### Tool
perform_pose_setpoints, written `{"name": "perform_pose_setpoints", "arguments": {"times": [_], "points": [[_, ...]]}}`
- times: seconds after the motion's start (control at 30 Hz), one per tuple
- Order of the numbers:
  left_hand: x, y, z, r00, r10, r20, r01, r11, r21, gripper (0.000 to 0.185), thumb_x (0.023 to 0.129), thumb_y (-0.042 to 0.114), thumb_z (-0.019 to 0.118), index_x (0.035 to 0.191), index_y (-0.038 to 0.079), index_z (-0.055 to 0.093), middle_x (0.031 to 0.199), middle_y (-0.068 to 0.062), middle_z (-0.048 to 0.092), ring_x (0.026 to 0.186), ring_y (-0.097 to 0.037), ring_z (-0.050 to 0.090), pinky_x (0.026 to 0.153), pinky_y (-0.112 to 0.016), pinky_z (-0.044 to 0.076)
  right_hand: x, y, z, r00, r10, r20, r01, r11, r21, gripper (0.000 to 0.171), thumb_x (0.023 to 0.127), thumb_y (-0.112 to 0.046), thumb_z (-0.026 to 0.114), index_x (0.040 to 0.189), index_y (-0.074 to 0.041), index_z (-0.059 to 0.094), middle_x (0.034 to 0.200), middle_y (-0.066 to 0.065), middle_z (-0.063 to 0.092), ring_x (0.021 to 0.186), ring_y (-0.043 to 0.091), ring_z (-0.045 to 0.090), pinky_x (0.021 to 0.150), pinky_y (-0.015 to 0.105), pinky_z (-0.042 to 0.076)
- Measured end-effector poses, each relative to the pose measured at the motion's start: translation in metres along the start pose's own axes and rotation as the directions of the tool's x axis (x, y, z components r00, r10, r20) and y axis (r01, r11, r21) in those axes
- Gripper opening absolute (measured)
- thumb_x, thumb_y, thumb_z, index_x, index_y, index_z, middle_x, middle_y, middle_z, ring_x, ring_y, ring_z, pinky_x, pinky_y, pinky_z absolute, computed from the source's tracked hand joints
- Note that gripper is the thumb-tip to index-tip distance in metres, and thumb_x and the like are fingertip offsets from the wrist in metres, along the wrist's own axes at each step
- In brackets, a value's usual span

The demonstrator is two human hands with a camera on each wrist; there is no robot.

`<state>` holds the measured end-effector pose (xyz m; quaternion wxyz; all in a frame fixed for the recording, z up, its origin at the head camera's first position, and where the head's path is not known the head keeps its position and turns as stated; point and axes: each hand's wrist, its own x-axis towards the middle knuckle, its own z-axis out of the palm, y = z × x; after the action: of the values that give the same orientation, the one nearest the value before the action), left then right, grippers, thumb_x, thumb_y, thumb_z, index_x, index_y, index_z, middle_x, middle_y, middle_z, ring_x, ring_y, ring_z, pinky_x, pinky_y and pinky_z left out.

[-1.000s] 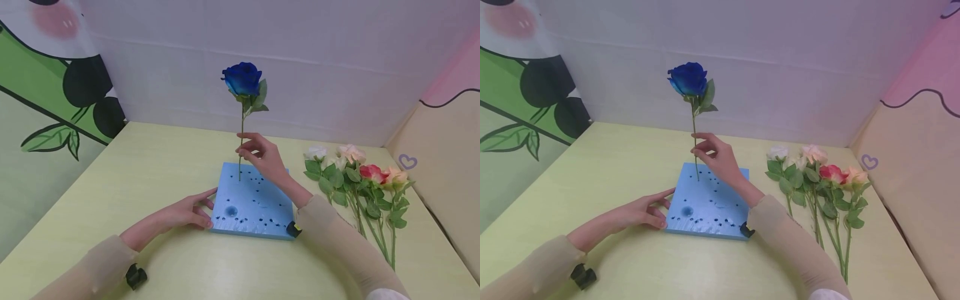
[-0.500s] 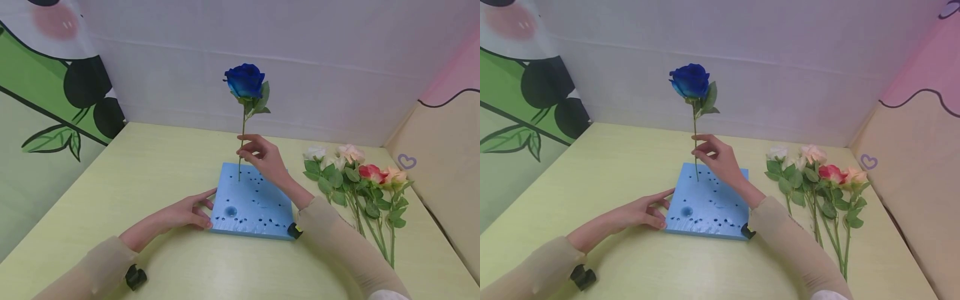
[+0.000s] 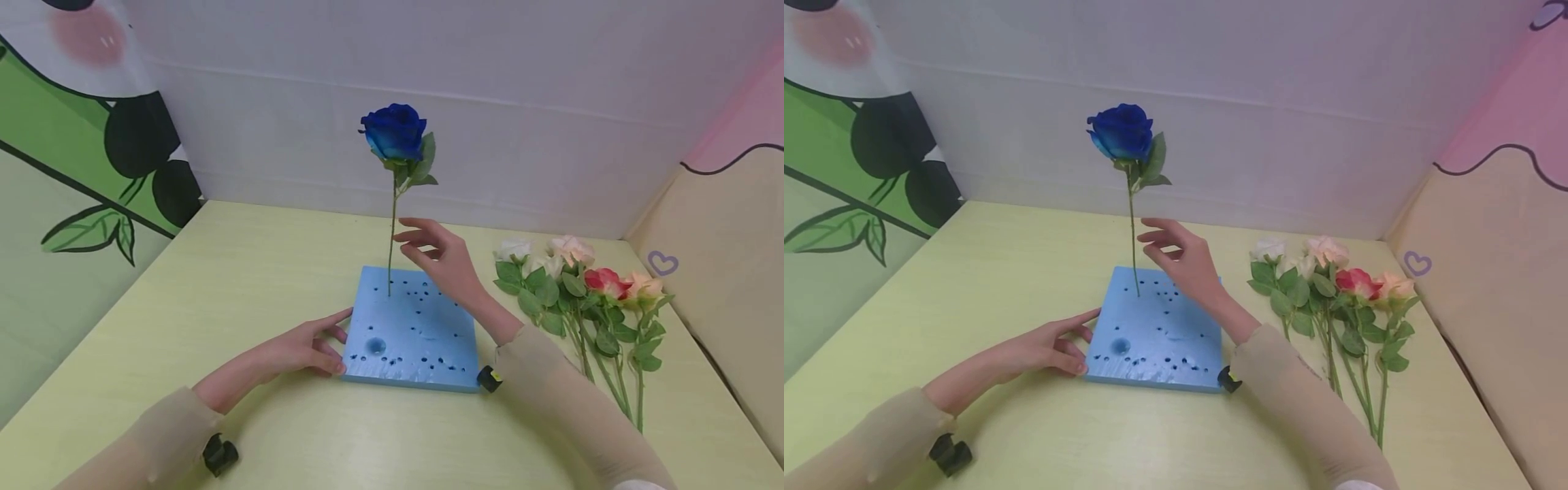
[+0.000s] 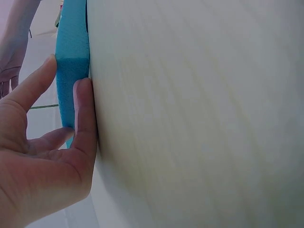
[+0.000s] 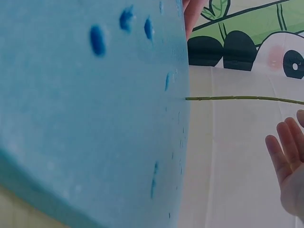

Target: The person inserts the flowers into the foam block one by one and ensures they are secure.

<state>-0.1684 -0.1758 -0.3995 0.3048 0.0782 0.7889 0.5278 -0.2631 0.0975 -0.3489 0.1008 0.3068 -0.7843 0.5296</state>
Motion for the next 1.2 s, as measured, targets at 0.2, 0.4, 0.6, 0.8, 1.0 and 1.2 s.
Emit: {"name": "perform_pose_setpoints", "arguments": {"times": [0.2,0.4,0.6,0.8,1.0,1.2], "points": [[-0.002,0.001,0.000,1.000,0.016,0.013,-0.016,1.000,0.000,0.095,0.084,0.015,0.077,0.159,0.018,0.019,0.135,-0.018,0.045,0.098,-0.018,0.065,0.084,-0.030,0.057,-0.009,0.003,-0.015,0.999,0.018,-0.046,-0.017,1.000,0.006,0.042,0.095,-0.013,0.065,0.136,-0.013,0.058,0.119,0.010,0.072,0.109,0.022,0.070,0.084,0.022,0.056],[-0.002,0.001,0.000,1.000,0.012,0.009,-0.012,1.000,0.005,0.096,0.084,0.015,0.078,0.159,0.019,0.019,0.135,-0.018,0.045,0.098,-0.018,0.065,0.084,-0.030,0.057,-0.021,0.007,-0.032,0.989,0.071,-0.130,-0.070,0.997,0.012,0.041,0.093,-0.003,0.065,0.133,-0.005,0.059,0.119,0.020,0.069,0.108,0.033,0.067,0.081,0.014,0.053],[0.000,-0.001,0.000,1.000,0.000,-0.003,0.000,1.000,0.011,0.096,0.083,0.016,0.079,0.159,0.022,0.020,0.135,-0.017,0.045,0.098,-0.019,0.065,0.084,-0.031,0.057,-0.037,0.011,-0.053,0.983,0.091,-0.161,-0.096,0.995,-0.024,0.041,0.093,-0.004,0.065,0.133,-0.005,0.058,0.121,0.019,0.068,0.108,0.033,0.065,0.084,0.012,0.052],[0.000,-0.001,0.000,1.000,0.003,0.000,-0.003,1.000,0.012,0.096,0.084,0.016,0.078,0.159,0.022,0.020,0.135,-0.017,0.045,0.098,-0.019,0.065,0.085,-0.030,0.057,-0.058,0.014,-0.074,0.980,0.138,-0.146,-0.147,0.987,-0.058,0.042,0.095,-0.013,0.066,0.135,-0.013,0.058,0.125,0.013,0.066,0.108,0.011,0.064,0.090,0.013,0.050],[0.000,-0.001,-0.001,1.000,0.010,0.007,-0.010,1.000,0.009,0.096,0.084,0.017,0.078,0.159,0.021,0.019,0.136,-0.017,0.045,0.099,-0.019,0.065,0.085,-0.030,0.057,-0.079,0.013,-0.092,0.976,0.181,-0.122,-0.196,0.973,-0.125,0.045,0.095,-0.014,0.066,0.138,-0.013,0.054,0.127,0.012,0.064,0.107,-0.005,0.060,0.091,0.011,0.049],[0.000,-0.001,-0.001,1.000,0.007,0.004,-0.007,1.000,0.014,0.097,0.083,0.017,0.079,0.159,0.020,0.019,0.136,-0.017,0.045,0.099,-0.019,0.065,0.085,-0.030,0.057,-0.098,0.013,-0.107,0.973,0.206,-0.106,-0.223,0.955,-0.198,0.050,0.095,-0.016,0.067,0.142,-0.015,0.051,0.127,0.010,0.063,0.110,-0.007,0.056,0.089,0.009,0.047]]}}
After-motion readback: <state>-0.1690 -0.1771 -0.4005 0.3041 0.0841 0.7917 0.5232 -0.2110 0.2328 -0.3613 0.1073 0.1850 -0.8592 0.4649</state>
